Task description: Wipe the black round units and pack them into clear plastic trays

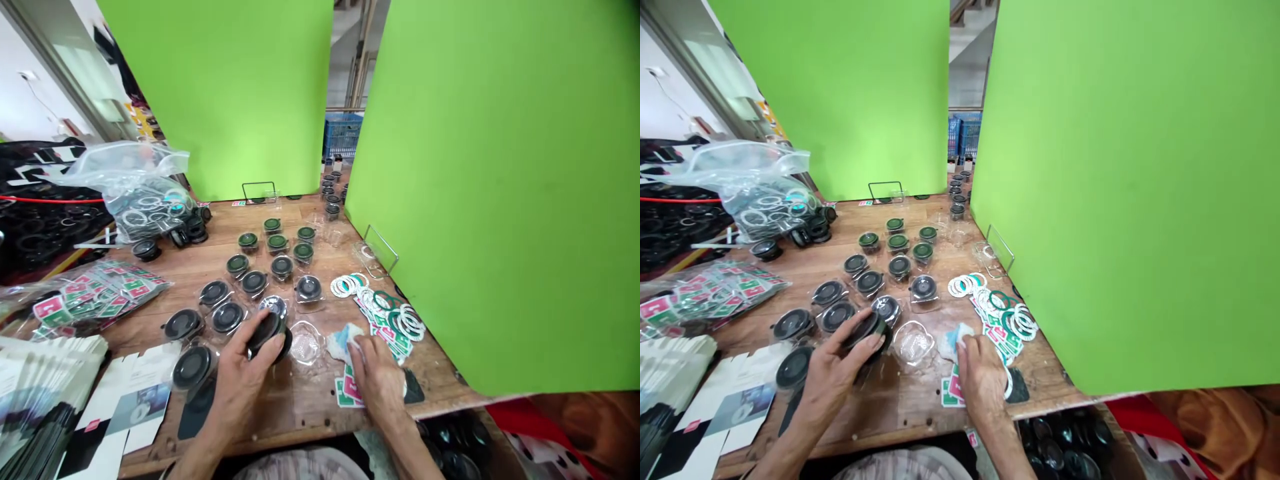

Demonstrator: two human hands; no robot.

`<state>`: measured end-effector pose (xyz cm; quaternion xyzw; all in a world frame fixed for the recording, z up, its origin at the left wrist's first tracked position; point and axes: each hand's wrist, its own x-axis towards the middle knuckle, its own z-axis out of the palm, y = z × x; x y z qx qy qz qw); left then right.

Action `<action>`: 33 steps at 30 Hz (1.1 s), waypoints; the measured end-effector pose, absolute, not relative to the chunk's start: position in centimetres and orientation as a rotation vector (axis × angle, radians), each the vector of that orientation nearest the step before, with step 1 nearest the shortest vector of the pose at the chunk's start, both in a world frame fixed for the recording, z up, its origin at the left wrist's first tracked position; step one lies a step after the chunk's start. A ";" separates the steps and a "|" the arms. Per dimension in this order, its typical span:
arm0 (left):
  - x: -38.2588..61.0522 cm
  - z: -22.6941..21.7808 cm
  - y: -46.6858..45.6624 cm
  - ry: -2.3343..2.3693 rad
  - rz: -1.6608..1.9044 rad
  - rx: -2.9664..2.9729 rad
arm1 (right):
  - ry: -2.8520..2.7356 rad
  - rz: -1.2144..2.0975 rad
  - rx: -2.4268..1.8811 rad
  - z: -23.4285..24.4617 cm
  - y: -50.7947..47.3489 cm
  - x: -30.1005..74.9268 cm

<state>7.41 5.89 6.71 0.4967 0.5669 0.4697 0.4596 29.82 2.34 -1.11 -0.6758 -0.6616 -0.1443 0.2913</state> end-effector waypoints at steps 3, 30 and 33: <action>8.7 5.4 6.8 1.448 1.073 1.853 | -1.832 -0.361 -1.822 -2.2 2.5 29.1; -2.5 -1.1 5.0 2.370 0.490 2.346 | -2.214 -0.316 -1.657 0.4 5.8 22.0; -1.8 -0.7 6.6 2.441 0.476 2.275 | -2.248 -0.184 -1.637 0.6 8.3 21.1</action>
